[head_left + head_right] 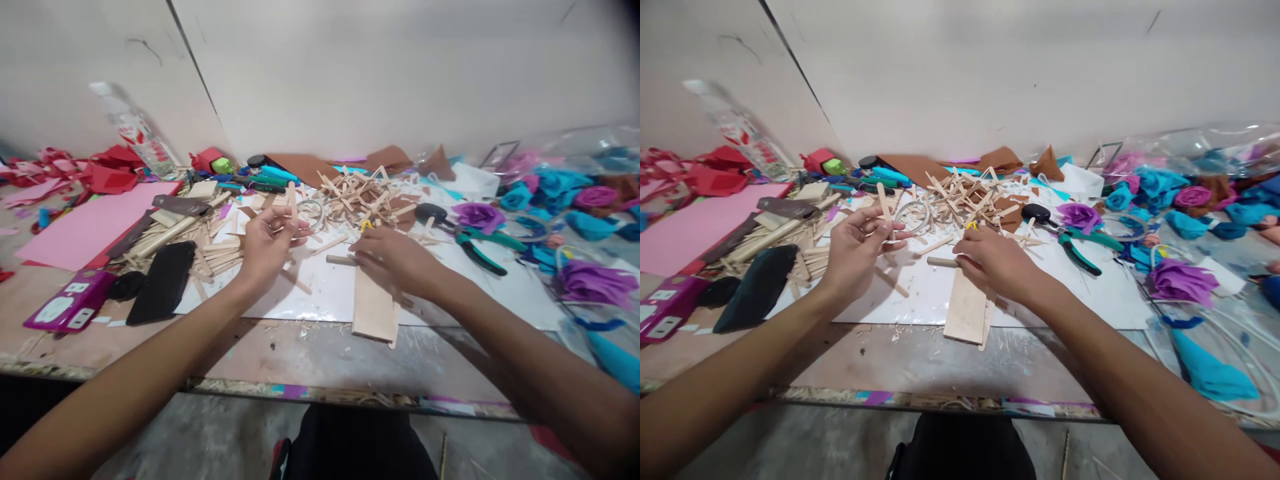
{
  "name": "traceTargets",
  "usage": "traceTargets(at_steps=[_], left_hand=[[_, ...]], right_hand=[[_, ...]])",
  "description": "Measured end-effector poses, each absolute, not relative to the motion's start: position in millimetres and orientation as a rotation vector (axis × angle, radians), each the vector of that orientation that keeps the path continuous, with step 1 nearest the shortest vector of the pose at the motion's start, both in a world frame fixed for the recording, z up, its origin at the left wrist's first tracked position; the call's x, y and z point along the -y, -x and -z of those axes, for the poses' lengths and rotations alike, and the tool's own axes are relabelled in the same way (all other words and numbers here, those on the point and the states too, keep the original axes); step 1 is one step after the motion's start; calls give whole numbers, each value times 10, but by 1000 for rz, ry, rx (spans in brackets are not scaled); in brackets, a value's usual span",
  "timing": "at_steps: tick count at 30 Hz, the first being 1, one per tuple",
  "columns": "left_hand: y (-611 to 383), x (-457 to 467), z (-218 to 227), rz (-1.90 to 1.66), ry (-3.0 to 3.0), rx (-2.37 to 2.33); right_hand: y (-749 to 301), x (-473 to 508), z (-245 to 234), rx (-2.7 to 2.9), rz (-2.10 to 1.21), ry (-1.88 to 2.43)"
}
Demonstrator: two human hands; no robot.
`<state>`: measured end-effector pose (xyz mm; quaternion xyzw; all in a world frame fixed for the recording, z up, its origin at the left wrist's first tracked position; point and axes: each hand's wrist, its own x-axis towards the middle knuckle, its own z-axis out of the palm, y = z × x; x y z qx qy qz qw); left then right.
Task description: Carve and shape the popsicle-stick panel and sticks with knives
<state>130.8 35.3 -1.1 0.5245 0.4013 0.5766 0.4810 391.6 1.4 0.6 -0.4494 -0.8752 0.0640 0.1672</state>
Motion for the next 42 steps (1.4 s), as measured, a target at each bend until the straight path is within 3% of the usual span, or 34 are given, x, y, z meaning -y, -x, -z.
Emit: traceTargets(at_steps=[14, 26, 36, 42], left_hand=[[-1183, -534, 51, -1396, -1304, -1041], [-1334, -204, 121, -1035, -1493, -997], [-1359, -70, 118, -1030, -1556, -1018], [-1332, -58, 82, -993, -1475, -956]], right_hand=[[-3338, -526, -81, 2664, -84, 1229], [-3539, 123, -117, 2322, -318, 1346], [-3487, 167, -138, 2282, -484, 1406], [-3519, 176, -93, 2255, -409, 1340]])
